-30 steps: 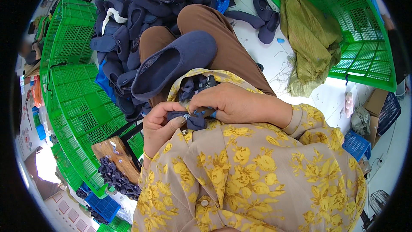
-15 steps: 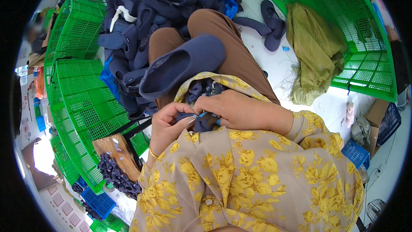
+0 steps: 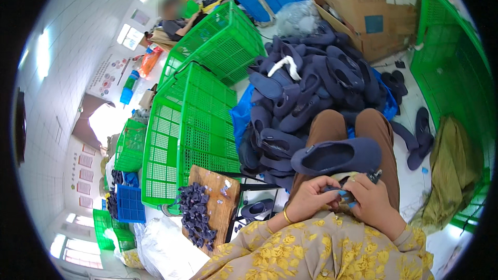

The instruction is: The person sits on the floor and sews a dark blue slip-on shoe using a needle and thread. They repeatedly insert the needle, pull the thread through, and trim excess thread with scissors. The person handles multiple shoes from a nearby pile and places finished shoes aside.

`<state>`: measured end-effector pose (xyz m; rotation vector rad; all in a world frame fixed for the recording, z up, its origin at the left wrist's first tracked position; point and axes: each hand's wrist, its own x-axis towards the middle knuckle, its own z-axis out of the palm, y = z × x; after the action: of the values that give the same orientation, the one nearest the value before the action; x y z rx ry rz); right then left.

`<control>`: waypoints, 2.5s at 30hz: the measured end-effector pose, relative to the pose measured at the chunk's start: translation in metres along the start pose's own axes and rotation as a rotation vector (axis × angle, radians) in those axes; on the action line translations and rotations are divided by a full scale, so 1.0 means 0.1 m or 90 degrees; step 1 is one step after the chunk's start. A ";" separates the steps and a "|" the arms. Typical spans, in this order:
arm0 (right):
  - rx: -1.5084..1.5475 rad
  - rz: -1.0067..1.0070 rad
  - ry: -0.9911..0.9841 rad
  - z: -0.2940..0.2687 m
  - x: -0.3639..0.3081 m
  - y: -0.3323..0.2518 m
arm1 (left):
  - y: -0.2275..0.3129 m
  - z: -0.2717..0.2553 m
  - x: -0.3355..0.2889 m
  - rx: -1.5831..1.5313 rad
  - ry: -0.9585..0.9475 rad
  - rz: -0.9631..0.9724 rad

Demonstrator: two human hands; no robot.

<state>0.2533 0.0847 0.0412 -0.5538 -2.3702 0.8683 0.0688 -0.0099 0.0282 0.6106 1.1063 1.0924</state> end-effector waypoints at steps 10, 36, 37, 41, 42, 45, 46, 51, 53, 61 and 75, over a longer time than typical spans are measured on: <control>-0.081 -0.043 -0.037 0.00 -0.10 -0.01 | -0.09 -0.02 0.02 -0.117 -0.017 -0.055; -0.028 -0.048 0.046 0.14 -0.14 0.11 | -0.21 -0.04 0.05 -0.050 -0.004 -0.048; -0.060 -0.078 0.050 0.15 -0.14 0.11 | -0.21 -0.02 0.06 -0.051 -0.005 -0.048; -0.126 -0.094 0.116 0.21 -0.19 0.12 | -0.27 0.06 0.11 0.122 0.039 0.023; -0.104 -0.095 0.134 0.24 -0.23 0.17 | -0.30 0.06 0.13 0.152 0.057 0.021; -0.213 -0.170 0.097 0.23 -0.31 0.17 | -0.31 0.09 0.09 0.255 0.065 0.110; -0.289 -0.213 0.110 0.14 -0.32 0.12 | -0.29 0.11 0.08 0.303 0.082 0.044; 0.466 0.274 0.216 -0.16 -0.03 -0.12 | -0.25 0.05 0.12 0.050 0.049 -0.054; 0.715 0.383 0.255 -0.32 -0.01 -0.11 | -0.09 0.10 0.10 0.056 0.064 -0.036; 0.735 0.290 0.270 -0.90 -0.26 0.16 | 0.11 0.22 0.16 0.205 0.018 0.048; -0.222 0.058 0.090 -0.31 -0.30 0.26 | 0.31 0.33 0.39 0.187 0.021 -0.003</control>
<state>0.2998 0.1011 0.0330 -0.8363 -2.3920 0.4353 0.0890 0.0414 0.0507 0.8226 1.3081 0.9454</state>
